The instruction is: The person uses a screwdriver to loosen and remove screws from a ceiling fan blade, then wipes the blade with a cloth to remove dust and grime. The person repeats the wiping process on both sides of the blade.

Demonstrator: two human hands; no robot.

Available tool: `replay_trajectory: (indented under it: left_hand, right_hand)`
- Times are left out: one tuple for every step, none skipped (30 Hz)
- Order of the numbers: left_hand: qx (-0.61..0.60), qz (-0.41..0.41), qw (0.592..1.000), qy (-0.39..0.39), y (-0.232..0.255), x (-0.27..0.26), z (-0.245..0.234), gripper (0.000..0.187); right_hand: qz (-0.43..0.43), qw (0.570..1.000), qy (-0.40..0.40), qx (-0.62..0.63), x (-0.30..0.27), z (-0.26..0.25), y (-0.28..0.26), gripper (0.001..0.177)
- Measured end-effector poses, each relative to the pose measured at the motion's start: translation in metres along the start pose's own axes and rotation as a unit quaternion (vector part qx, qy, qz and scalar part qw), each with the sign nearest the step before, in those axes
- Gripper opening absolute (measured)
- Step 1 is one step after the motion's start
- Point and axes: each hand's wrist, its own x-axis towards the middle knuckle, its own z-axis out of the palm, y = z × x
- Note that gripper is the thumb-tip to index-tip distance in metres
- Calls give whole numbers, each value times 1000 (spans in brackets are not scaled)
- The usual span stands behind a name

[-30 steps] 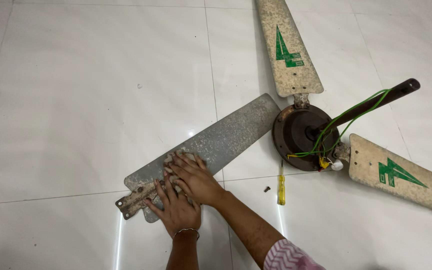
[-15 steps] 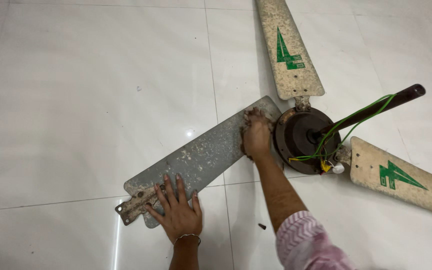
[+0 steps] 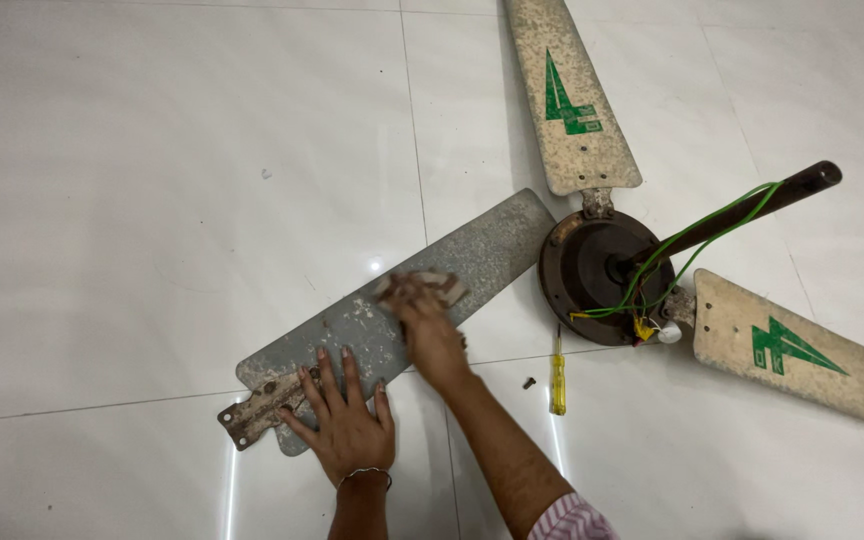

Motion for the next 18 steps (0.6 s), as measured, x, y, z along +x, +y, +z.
replay_trajectory:
  left_hand:
    - [0, -1, 1000, -4, 1, 0, 0, 64]
    - [-1, -2, 1000, -7, 1, 0, -1, 64]
    - [0, -2, 1000, -6, 2, 2, -1, 65]
    - [0, -2, 1000, -5, 3, 3, -1, 65]
    - [1, -3, 1000, -5, 3, 3, -2, 65]
    - [3, -3, 1000, -4, 3, 3, -2, 65]
    - [5, -4, 1000, -3, 3, 3, -3, 64]
    - [7, -4, 1000, -2, 2, 2, -3, 64]
    - [5, -5, 1000, 2, 3, 2, -3, 65]
    - [3, -5, 1000, 6, 4, 2, -2, 65]
    - [4, -6, 1000, 10, 3, 3, -2, 65]
    - [0, -4, 1000, 11, 4, 4, -2, 65]
    - [0, -3, 1000, 11, 4, 4, -3, 65]
    - [-1, -2, 1000, 11, 5, 5, -2, 65]
    - [4, -5, 1000, 2, 3, 2, -2, 66]
    - [9, -8, 1000, -7, 1, -1, -1, 66]
    - [10, -5, 1000, -11, 2, 3, 1, 66]
    - [18, -5, 1000, -5, 1, 4, 1, 66]
  right_hand:
    - [11, 999, 36, -22, 6, -5, 13, 44]
    - [23, 996, 72, -44, 12, -9, 28, 48]
    - [61, 993, 69, -67, 18, -14, 43, 61]
    - [100, 989, 66, -91, 26, -19, 60, 74]
    - [112, 985, 77, -103, 35, -23, 77, 80]
    - [124, 982, 87, -114, 45, -27, 94, 85]
    - [131, 979, 108, -110, 56, -30, 110, 80]
    - [138, 976, 129, -106, 68, -32, 124, 76]
    - [144, 973, 151, -103, 79, -35, 137, 72]
    - [156, 970, 160, -101, 89, -38, 148, 72]
    - [167, 967, 169, -96, 98, -39, 155, 72]
    - [179, 963, 178, -91, 106, -40, 160, 73]
    - [173, 962, 184, -105, 110, -40, 161, 71]
    - [168, 960, 190, -118, 112, -40, 159, 69]
    - [163, 959, 191, -130, 106, -34, 153, 68]
    - [161, 963, 165, -136, 97, -27, 143, 75]
    - [158, 966, 147, -144, 91, -22, 130, 82]
    - [155, 968, 129, -152, 82, -16, 114, 90]
